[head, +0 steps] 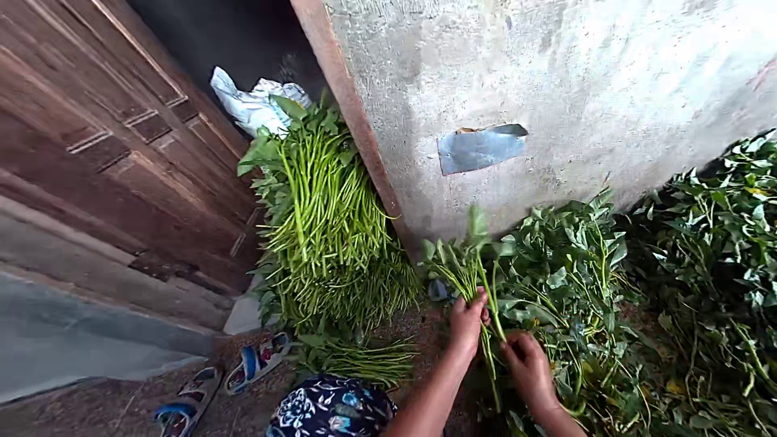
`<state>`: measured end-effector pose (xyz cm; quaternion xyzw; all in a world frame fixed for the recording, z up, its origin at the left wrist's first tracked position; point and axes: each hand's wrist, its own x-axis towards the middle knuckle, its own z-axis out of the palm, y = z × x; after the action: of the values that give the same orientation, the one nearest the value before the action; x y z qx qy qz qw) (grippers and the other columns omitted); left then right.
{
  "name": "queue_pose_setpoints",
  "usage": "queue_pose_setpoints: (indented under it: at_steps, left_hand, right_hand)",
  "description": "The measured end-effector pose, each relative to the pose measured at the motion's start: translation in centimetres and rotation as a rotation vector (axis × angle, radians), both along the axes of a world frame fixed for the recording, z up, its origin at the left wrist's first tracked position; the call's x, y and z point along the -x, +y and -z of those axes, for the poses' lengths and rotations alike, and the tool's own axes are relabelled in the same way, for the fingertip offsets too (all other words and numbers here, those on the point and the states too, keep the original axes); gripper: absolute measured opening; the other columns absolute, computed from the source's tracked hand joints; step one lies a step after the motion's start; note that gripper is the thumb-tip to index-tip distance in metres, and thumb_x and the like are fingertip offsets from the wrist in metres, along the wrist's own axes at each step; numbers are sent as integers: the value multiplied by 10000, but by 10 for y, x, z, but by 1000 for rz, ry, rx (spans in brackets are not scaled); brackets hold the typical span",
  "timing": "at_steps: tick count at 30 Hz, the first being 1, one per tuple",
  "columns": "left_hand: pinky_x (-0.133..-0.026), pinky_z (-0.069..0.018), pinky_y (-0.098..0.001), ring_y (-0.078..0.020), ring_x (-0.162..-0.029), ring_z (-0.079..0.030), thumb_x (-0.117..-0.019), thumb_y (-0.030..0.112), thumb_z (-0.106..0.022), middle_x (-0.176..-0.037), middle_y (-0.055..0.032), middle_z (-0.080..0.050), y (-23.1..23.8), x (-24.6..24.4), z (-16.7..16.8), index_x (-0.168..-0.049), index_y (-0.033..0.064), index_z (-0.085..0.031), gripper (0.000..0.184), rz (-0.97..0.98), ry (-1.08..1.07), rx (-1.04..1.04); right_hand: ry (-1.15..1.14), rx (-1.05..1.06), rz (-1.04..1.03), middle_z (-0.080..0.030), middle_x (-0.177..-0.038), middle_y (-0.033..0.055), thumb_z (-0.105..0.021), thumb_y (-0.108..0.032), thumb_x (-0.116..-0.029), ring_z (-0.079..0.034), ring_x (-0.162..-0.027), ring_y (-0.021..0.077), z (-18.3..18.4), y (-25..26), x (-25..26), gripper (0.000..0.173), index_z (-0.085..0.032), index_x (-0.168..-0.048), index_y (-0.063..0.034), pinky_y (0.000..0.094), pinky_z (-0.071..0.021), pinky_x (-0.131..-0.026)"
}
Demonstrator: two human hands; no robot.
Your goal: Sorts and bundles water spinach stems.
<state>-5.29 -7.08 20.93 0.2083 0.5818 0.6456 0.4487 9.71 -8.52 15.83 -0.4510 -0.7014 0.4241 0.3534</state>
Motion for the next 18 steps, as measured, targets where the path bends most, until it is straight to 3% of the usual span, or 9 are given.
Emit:
queue_pose_setpoints:
  at_steps: [2,4,7,8,11,13,15,18]
  left_hand:
    - [-535,-495,-254,-105,-545,-536,-1001,93,-651,-725,-59,-605,-5,9,4,-1171,-27,-624,210,-5,57,61]
    - [-529,-492,-258,-106,-547,-536,-984,79,-672,-746,-65,-618,-6,13,7,-1167,-31,-616,220,16,103,75]
    - [-502,-486,-244,-103,-531,-530,-995,39,-637,-806,-85,-634,-4,14,-7,-1185,-37,-577,213,-34,148,13]
    - [-495,-484,-239,-103,-525,-526,-1000,31,-626,-802,-85,-627,-4,14,-14,-1199,-33,-569,216,-54,147,-3]
    - [-489,-483,-230,-97,-508,-519,-1003,17,-612,-761,-64,-611,-4,10,-30,-1196,-16,-570,200,-114,170,-66]
    - [-488,-477,-227,-91,-505,-509,-1003,18,-612,-750,-48,-599,-1,9,-41,-1166,2,-567,170,-113,195,-104]
    - [-491,-479,-229,-90,-506,-513,-1002,42,-627,-749,-41,-604,3,4,-54,-1136,17,-580,144,-111,206,-108]
    - [-492,-476,-227,-91,-510,-508,-1006,77,-639,-769,-51,-599,15,-1,-75,-1125,24,-562,152,-109,231,-123]
  right_hand:
    - [-63,24,-102,-694,-1129,161,-644,-201,-985,-672,-1065,248,-6,-6,6,252,-725,-1114,0,401,-555,-973]
    - [-121,99,-201,-669,-1208,179,-623,-252,-1009,-657,-1124,265,-13,-2,-2,315,-695,-1185,0,414,-532,-1016]
    - [-204,210,-366,-633,-1346,192,-582,-398,-1038,-625,-1239,300,-13,6,-29,535,-547,-1436,-42,484,-476,-1104]
    - [-264,214,-396,-651,-1330,198,-588,-410,-1035,-631,-1240,325,-9,8,-40,553,-544,-1450,-47,524,-465,-1107]
    - [-431,91,-390,-685,-1255,209,-598,-378,-1027,-590,-1264,397,3,10,-64,443,-676,-1276,-19,637,-392,-1099]
    - [-475,-23,-316,-684,-1252,205,-613,-388,-1013,-586,-1262,402,-3,10,-71,411,-728,-1191,-36,619,-421,-1079]
    - [-566,-84,-274,-644,-1304,206,-615,-403,-1005,-565,-1282,394,-24,10,-72,397,-743,-1175,-67,571,-437,-1092]
    - [-776,-164,-254,-594,-1393,219,-567,-377,-1017,-508,-1340,428,-61,13,-63,385,-735,-1200,-84,606,-405,-1089]
